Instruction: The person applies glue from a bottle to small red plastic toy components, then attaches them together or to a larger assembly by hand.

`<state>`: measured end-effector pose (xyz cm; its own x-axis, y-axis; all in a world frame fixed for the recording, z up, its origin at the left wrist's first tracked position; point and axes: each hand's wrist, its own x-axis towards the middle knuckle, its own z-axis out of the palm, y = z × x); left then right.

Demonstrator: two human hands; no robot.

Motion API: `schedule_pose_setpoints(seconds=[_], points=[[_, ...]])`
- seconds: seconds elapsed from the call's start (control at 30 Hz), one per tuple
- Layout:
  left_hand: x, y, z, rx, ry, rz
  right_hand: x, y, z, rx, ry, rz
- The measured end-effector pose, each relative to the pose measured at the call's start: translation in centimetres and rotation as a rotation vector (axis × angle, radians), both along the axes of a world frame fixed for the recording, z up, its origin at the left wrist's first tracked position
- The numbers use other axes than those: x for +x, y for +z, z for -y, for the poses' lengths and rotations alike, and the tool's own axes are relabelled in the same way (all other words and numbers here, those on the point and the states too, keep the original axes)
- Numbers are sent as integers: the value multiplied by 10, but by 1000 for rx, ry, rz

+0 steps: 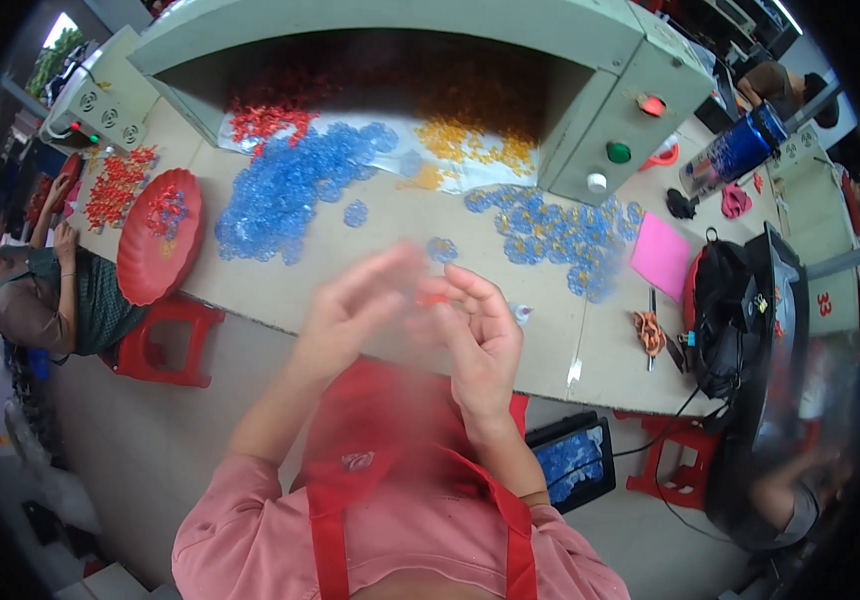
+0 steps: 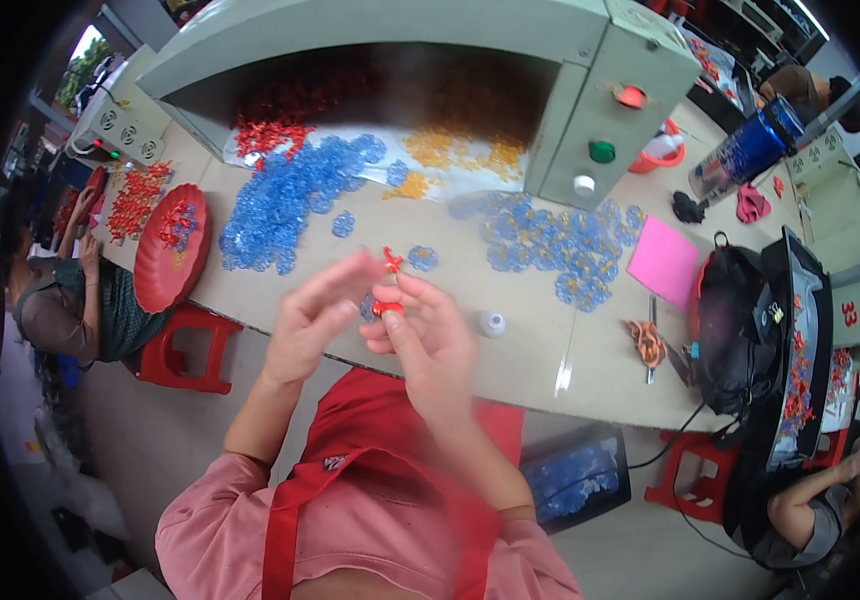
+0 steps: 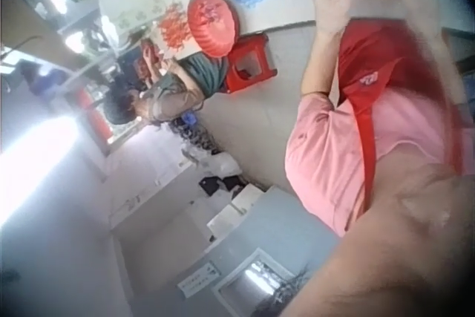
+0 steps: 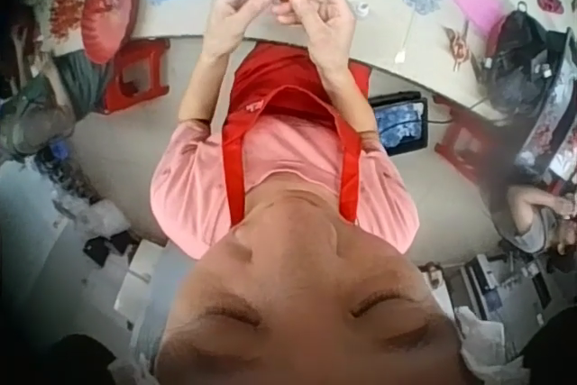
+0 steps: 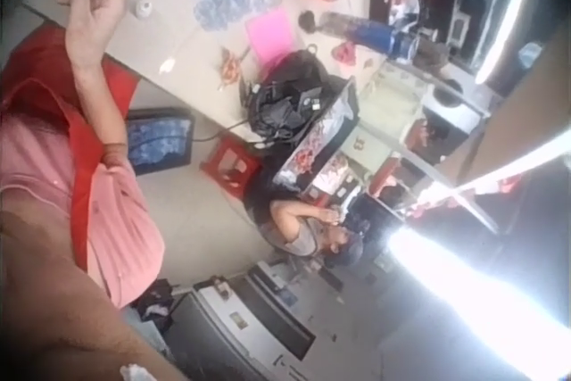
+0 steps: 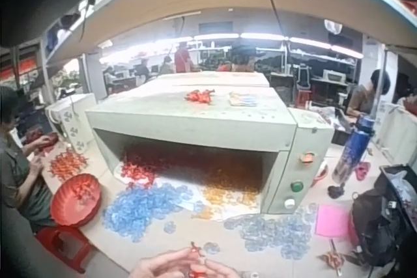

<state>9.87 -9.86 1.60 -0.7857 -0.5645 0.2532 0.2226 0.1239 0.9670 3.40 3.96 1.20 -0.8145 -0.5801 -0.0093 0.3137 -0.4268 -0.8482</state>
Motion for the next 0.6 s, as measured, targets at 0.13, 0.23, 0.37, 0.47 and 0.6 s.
schedule_pose_setpoints(seconds=[0.13,0.23,0.37,0.47,0.6], points=[[-6,11,21,224,-568,236,2,18,-6,40,56,-27],[-11,27,27,195,-668,279,9,30,-12,39,-3,-108],[-43,112,53,-80,-444,250,14,23,-36,84,-339,-405],[-113,170,108,-528,-107,-325,13,5,-64,175,-510,-560],[-202,195,187,-557,309,-16,6,-21,-84,393,-630,-485]])
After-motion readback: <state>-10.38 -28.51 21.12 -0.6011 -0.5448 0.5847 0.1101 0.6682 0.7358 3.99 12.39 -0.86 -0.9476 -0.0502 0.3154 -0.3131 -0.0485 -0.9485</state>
